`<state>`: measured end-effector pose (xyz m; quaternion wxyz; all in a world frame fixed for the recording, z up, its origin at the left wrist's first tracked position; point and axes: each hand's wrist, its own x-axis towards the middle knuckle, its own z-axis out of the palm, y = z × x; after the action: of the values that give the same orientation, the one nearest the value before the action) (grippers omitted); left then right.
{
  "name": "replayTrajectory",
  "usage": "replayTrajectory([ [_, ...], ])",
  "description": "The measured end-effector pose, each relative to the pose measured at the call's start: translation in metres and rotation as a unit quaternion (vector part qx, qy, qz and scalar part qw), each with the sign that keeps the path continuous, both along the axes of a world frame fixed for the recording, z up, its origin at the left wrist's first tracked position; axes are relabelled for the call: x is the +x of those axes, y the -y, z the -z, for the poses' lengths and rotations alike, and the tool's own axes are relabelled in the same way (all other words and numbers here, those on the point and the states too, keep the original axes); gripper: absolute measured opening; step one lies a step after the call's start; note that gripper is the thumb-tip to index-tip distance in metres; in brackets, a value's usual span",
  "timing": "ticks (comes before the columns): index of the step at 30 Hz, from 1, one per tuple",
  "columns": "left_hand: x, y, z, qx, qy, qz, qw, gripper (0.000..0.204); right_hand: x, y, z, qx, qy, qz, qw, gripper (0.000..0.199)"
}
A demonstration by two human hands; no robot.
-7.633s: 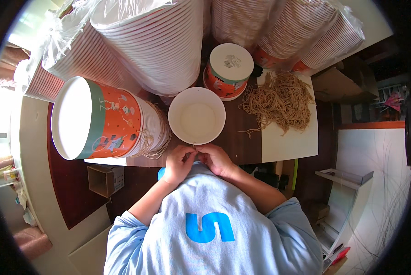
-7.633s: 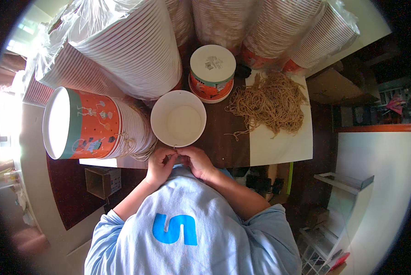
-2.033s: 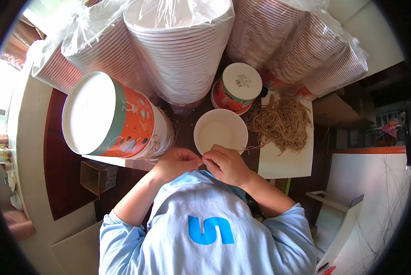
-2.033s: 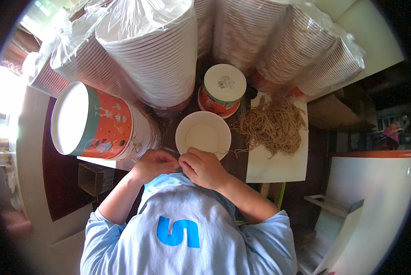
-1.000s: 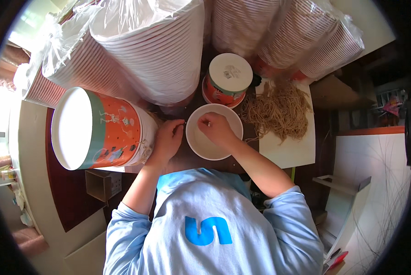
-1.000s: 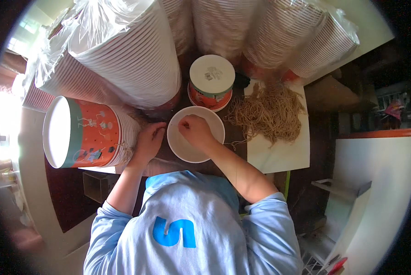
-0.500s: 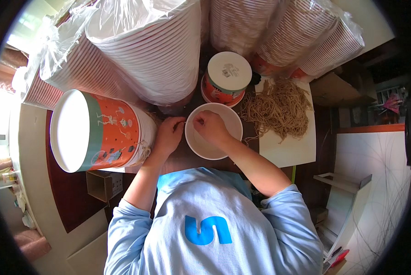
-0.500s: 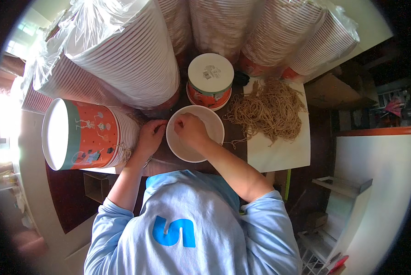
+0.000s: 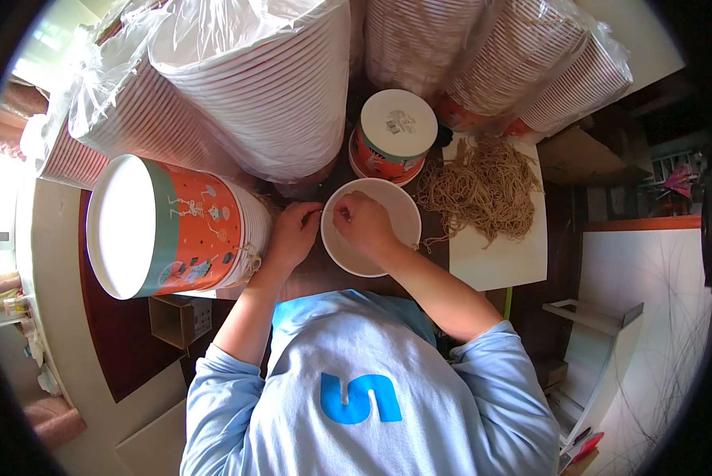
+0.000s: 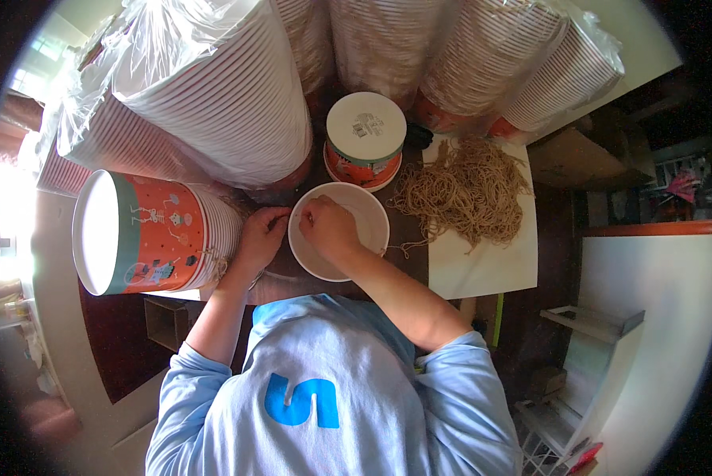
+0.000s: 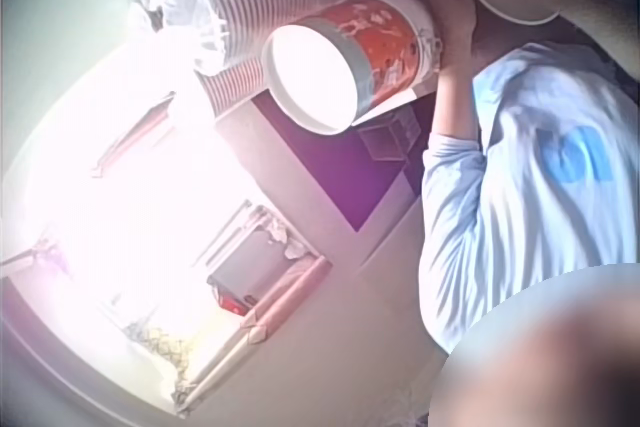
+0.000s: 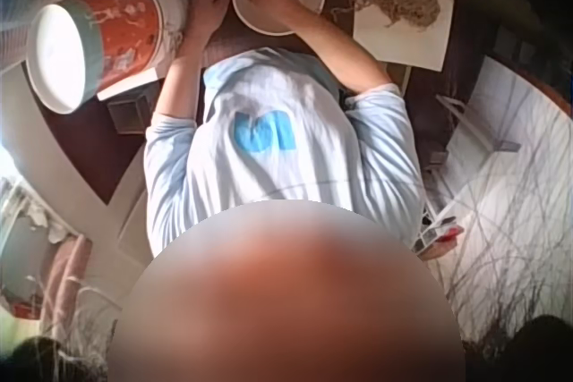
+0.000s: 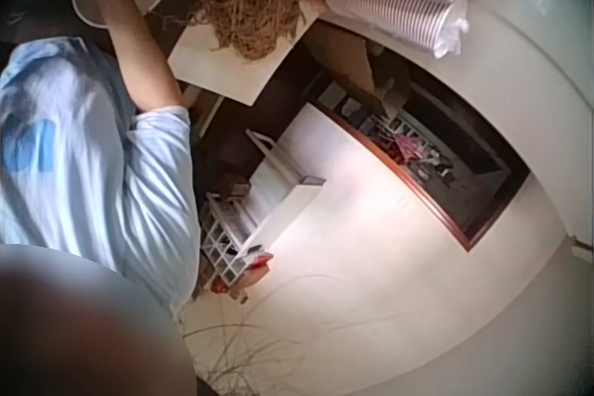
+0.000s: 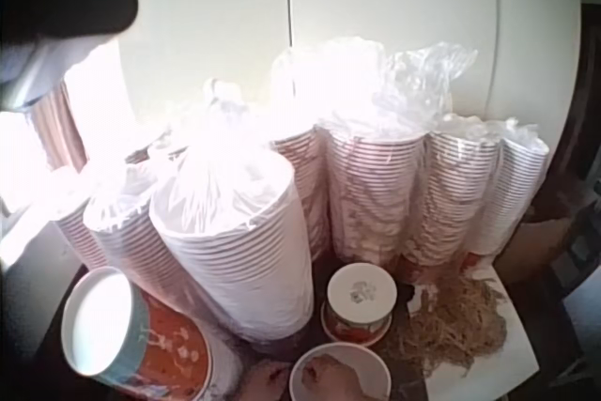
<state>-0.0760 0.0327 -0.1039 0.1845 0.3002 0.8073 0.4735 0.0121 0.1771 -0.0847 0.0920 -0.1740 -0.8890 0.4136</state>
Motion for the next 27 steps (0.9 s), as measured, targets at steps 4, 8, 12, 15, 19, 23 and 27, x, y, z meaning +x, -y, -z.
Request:
replayTrajectory([
  [4,0.000,-0.001,-0.007,-0.019,-0.011,0.007,1.000,0.019,0.000,0.001,0.000,-0.005,-0.003,-0.004,1.000,0.012],
  [8,0.000,-0.003,-0.011,-0.032,-0.004,0.010,0.999,0.019,0.001,0.001,0.000,-0.052,-0.009,-0.003,0.999,0.012],
  [12,-0.002,-0.003,-0.011,-0.029,-0.025,0.018,0.999,0.020,0.002,0.001,0.000,-0.077,-0.016,0.005,0.997,0.012],
  [15,-0.001,-0.006,-0.015,-0.041,-0.032,0.023,0.998,0.021,0.001,0.000,0.005,-0.067,-0.021,0.015,0.997,0.013],
  [19,-0.002,-0.006,-0.012,-0.036,-0.014,0.028,0.999,0.023,0.000,0.001,0.009,-0.061,-0.022,0.021,0.998,0.013],
  [23,-0.005,-0.004,-0.004,-0.009,-0.027,0.057,0.998,0.021,-0.002,0.002,0.011,-0.079,-0.022,0.015,0.997,0.013],
  [27,-0.003,-0.004,-0.006,-0.008,0.062,0.057,0.996,0.021,-0.001,0.002,0.014,-0.078,-0.023,0.013,0.997,0.014],
])
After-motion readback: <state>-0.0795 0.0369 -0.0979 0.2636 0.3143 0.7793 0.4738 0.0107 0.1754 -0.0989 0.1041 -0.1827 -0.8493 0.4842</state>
